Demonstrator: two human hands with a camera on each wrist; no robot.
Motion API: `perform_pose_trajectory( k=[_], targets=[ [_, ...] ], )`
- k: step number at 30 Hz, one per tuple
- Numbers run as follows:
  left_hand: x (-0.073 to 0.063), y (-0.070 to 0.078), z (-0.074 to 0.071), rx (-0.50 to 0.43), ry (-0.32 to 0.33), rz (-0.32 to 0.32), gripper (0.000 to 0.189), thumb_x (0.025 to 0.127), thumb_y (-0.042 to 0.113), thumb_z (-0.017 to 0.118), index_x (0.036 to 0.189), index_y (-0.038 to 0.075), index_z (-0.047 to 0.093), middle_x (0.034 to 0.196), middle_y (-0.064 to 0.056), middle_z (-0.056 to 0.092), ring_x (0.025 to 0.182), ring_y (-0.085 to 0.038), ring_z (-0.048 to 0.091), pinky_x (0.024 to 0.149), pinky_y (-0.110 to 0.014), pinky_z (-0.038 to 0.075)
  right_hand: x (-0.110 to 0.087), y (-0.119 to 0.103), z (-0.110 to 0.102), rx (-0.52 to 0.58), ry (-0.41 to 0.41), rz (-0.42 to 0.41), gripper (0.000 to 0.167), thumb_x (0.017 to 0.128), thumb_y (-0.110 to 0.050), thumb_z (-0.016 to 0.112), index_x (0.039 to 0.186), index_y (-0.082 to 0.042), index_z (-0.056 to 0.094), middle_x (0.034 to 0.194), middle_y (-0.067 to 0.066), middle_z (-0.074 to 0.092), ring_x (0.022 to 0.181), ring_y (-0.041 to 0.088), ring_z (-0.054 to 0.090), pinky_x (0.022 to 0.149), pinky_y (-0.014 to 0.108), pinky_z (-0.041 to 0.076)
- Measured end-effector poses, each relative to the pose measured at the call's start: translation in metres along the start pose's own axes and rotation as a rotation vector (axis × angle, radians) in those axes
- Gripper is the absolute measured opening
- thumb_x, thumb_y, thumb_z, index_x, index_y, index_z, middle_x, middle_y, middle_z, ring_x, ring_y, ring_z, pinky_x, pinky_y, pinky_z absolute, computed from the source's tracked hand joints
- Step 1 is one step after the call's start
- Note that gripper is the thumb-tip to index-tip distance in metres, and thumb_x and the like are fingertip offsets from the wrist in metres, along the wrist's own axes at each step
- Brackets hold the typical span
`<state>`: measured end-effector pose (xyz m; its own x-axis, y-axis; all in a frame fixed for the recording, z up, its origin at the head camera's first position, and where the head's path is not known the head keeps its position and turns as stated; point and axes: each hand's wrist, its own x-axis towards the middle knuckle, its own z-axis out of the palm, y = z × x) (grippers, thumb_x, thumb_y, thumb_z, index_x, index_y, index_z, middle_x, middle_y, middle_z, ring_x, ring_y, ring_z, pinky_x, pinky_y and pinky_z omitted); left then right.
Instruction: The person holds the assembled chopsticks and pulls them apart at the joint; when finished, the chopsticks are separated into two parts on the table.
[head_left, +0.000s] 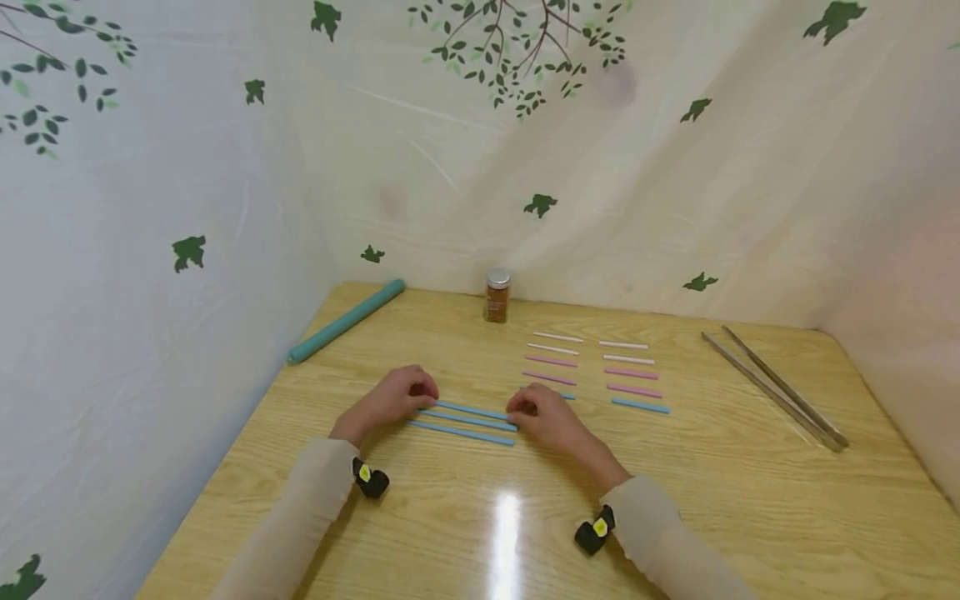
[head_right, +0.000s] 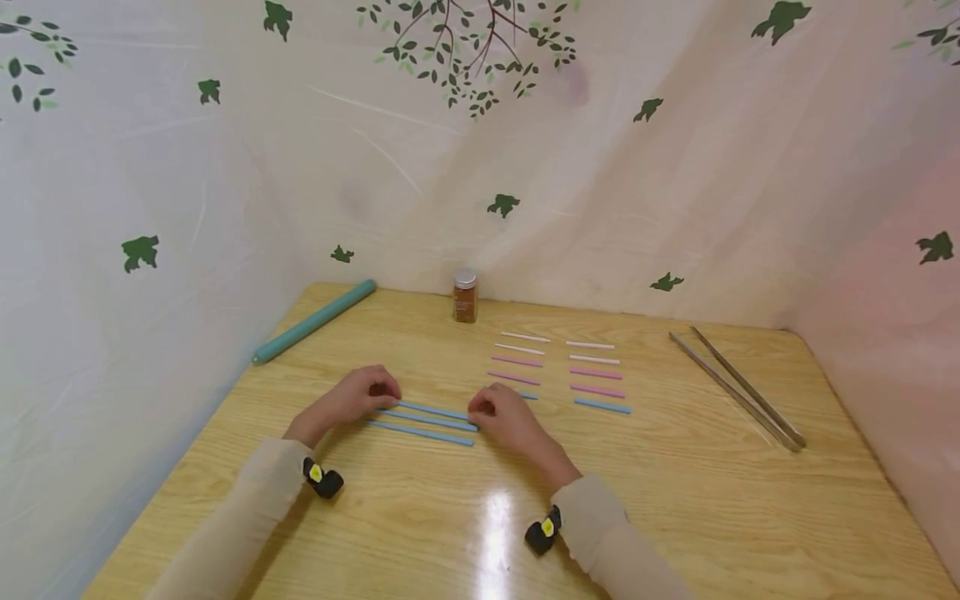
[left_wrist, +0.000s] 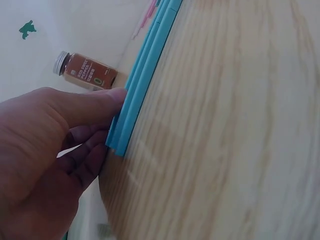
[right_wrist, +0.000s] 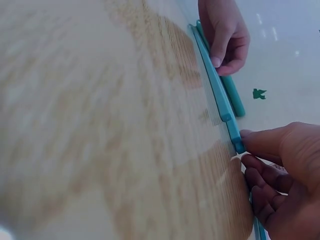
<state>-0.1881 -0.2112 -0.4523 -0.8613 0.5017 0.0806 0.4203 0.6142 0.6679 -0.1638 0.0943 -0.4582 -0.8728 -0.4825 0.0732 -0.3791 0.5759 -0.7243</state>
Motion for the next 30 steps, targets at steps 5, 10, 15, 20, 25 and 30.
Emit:
perform_pose_trajectory(
  k=[5, 10, 15, 20, 25, 30],
  targets=[
    [0.002, 0.003, 0.000, 0.057, -0.011, 0.027, 0.005, 0.088, 0.011, 0.069, 0.086, 0.007, 0.067, 0.083, -0.001, 0.058, 0.077, -0.008, 0.052, 0.070, -0.023, 0.045, 0.000, -0.004, 0.001, -0.026, -0.007, 0.000, 0.006, 0.091, -0.017, 0.066, 0.095, -0.013, 0.068, 0.089, 0.000, 0.057, 0.080, 0.010, 0.056, 0.072, 0.025, 0.048],
    [0.003, 0.007, 0.001, 0.087, -0.018, 0.015, 0.005, 0.089, 0.012, 0.067, 0.086, 0.008, 0.065, 0.084, -0.001, 0.058, 0.078, -0.009, 0.051, 0.071, -0.024, 0.045, 0.001, -0.006, 0.000, -0.064, -0.023, 0.002, 0.004, 0.091, -0.017, 0.066, 0.092, -0.013, 0.067, 0.088, -0.001, 0.056, 0.080, 0.009, 0.054, 0.072, 0.025, 0.047],
    [0.004, 0.016, -0.004, 0.051, -0.007, -0.006, 0.006, 0.092, 0.012, 0.063, 0.089, 0.007, 0.062, 0.087, -0.001, 0.060, 0.082, -0.012, 0.054, 0.075, -0.029, 0.046, 0.001, -0.008, -0.004, -0.054, -0.023, 0.042, 0.005, 0.092, -0.019, 0.065, 0.092, -0.015, 0.066, 0.089, -0.004, 0.059, 0.080, 0.009, 0.054, 0.074, 0.027, 0.047],
    [0.013, 0.029, -0.009, 0.019, -0.046, -0.016, 0.010, 0.094, 0.014, 0.061, 0.099, 0.006, 0.061, 0.090, -0.002, 0.063, 0.084, -0.013, 0.057, 0.077, -0.031, 0.047, 0.002, -0.011, -0.015, -0.035, 0.017, 0.009, 0.005, 0.093, -0.016, 0.063, 0.093, -0.013, 0.067, 0.088, -0.002, 0.064, 0.080, 0.009, 0.056, 0.071, 0.026, 0.048],
    [0.024, 0.042, -0.007, 0.027, -0.146, 0.016, 0.019, 0.094, 0.019, 0.063, 0.108, 0.006, 0.063, 0.092, 0.000, 0.063, 0.081, -0.010, 0.054, 0.073, -0.027, 0.047, 0.004, -0.016, -0.023, -0.089, 0.019, -0.012, 0.008, 0.094, -0.018, 0.062, 0.095, -0.012, 0.068, 0.088, -0.003, 0.064, 0.080, 0.008, 0.057, 0.071, 0.026, 0.048],
    [0.032, 0.054, -0.002, 0.069, -0.192, 0.053, 0.009, 0.094, 0.017, 0.062, 0.100, 0.011, 0.065, 0.093, 0.001, 0.064, 0.082, -0.008, 0.055, 0.074, -0.025, 0.047, 0.003, -0.019, -0.030, -0.094, 0.015, -0.024, 0.008, 0.094, -0.017, 0.062, 0.096, -0.012, 0.068, 0.089, -0.002, 0.064, 0.082, 0.009, 0.057, 0.073, 0.029, 0.049]
  ],
)
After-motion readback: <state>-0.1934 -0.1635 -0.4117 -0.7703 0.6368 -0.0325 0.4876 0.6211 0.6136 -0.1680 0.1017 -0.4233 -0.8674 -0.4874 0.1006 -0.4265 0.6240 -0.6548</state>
